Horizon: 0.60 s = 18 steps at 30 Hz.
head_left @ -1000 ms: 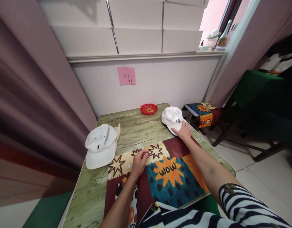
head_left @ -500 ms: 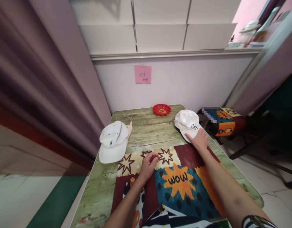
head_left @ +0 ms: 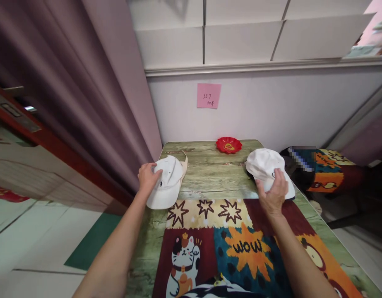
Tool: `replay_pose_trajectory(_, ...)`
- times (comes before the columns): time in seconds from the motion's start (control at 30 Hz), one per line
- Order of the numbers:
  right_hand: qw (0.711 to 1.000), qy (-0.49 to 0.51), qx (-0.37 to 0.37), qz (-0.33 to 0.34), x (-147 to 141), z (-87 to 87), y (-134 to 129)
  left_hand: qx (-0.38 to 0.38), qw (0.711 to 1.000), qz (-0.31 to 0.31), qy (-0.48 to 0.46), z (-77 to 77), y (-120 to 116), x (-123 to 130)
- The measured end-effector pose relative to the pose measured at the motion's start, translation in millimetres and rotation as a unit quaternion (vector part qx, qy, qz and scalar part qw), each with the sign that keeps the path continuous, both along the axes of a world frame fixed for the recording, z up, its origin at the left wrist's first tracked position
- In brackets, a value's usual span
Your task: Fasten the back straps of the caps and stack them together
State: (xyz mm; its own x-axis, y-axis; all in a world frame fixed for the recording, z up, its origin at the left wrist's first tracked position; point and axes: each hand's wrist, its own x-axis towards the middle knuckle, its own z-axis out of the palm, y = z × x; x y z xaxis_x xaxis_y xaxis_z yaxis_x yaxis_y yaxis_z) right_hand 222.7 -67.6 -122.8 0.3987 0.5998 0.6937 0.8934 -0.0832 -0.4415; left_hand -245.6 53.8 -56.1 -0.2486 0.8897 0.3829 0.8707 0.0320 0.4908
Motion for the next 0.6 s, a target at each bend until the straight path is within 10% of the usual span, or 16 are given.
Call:
replay_pose_trajectory(0.3,0.981,0.053,-0.048,0.179,-48,16.3,-2,-0.033,0.999,0.01,0.008,-16.9,4,2)
replay_pose_trajectory(0.6,0.919,0.255,-0.094,0.284,-66,28.0,-12,0.075,0.995,-0.051,-0.047,29.2,-16,22)
